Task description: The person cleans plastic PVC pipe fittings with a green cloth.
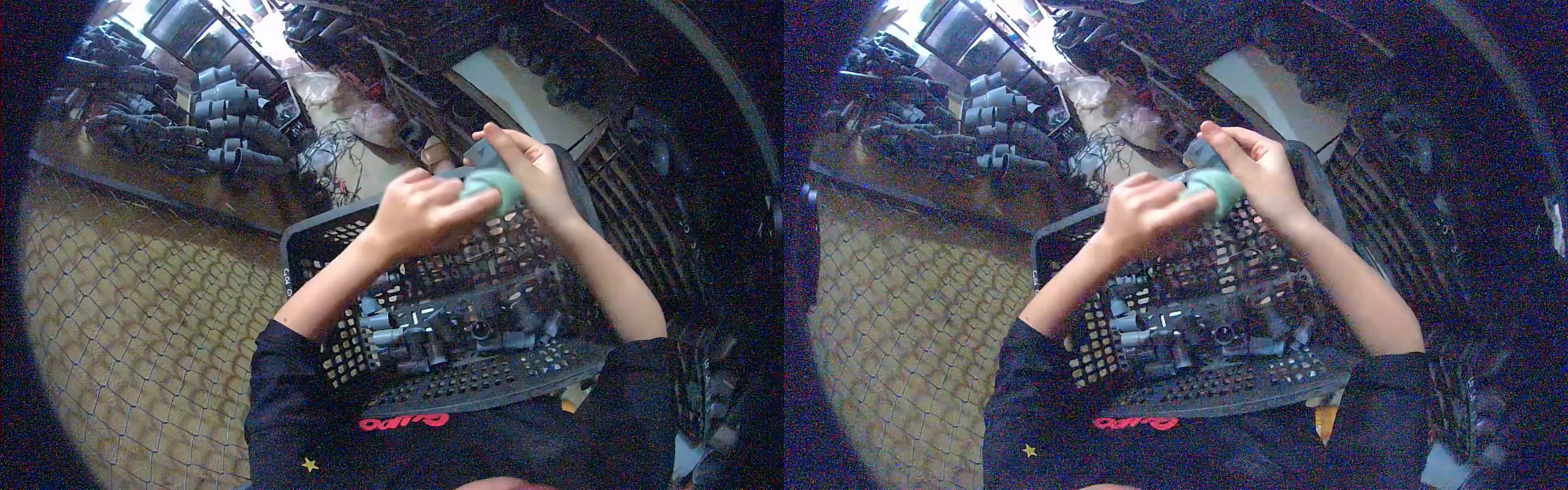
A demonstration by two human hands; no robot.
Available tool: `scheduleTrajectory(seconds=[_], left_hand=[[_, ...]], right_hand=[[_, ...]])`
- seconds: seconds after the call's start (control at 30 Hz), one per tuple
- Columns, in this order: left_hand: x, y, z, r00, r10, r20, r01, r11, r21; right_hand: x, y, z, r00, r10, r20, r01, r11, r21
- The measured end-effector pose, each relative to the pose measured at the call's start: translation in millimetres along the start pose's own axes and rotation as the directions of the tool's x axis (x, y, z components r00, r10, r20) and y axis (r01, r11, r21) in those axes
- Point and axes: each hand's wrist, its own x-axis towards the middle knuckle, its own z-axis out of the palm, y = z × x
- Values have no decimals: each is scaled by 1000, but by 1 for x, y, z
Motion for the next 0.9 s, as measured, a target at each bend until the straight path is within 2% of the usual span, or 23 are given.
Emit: scheduleTrajectory(seconds=[0.03,0.1,0.13,0.17,0.23,0.27,0.37,0.4,0.43,0.53,0.57,0.63,0.73,0.8,0.83,0.87,0.9], left_hand=[[1,-3,0,999,-25,-37,26,1000,4],[-1,-11,0,978,-179,-112,172,983,-66],[-2,-11,3,975,-161,-152,153,986,-63],[-2,-10,8,970,-144,-194,135,989,-58],[-6,3,11,992,-111,-64,103,988,-116],[-6,9,6,993,-115,29,117,989,-95],[-3,-1,7,977,-179,-115,166,980,-110],[-1,-3,8,949,-259,-181,227,957,-178],[1,-4,7,943,-251,-216,212,959,-187],[-4,6,5,984,-151,-90,132,974,-185],[-2,10,5,995,-91,-40,81,976,-204],[2,9,-3,997,-40,73,49,991,-127],[-1,-7,7,978,-189,-90,186,981,-50],[-5,-4,14,984,-163,-74,157,984,-80],[-5,0,14,986,-150,-68,143,985,-93],[-5,7,14,997,-73,20,75,990,-122],[-5,15,13,996,-44,83,49,997,-59]], right_hand=[[0,0,-1,1000,20,8,-20,1000,5],[-1,1,-5,998,58,23,-59,998,17],[-2,0,-9,996,90,29,-89,996,-9],[-2,3,-8,999,35,20,-35,999,-17],[1,10,-5,997,-74,6,74,996,-40],[-1,8,-5,998,-61,14,61,998,-20],[-3,2,-5,1000,12,10,-11,998,-68],[-4,-2,-3,1000,9,-25,-12,991,-135],[-6,-2,-2,999,31,-32,-34,996,-87],[-4,-2,-2,995,96,-33,-94,994,54],[-3,-1,-3,997,71,-27,-70,996,54],[-1,2,-4,1000,24,-17,-23,998,53],[0,8,-5,998,-59,-27,59,998,1],[1,14,-6,991,-126,-39,123,990,-71],[1,13,-6,996,-91,-25,90,994,-60],[0,13,-6,998,-55,-9,55,997,-48],[-1,13,-6,1000,-18,8,18,999,-38]])
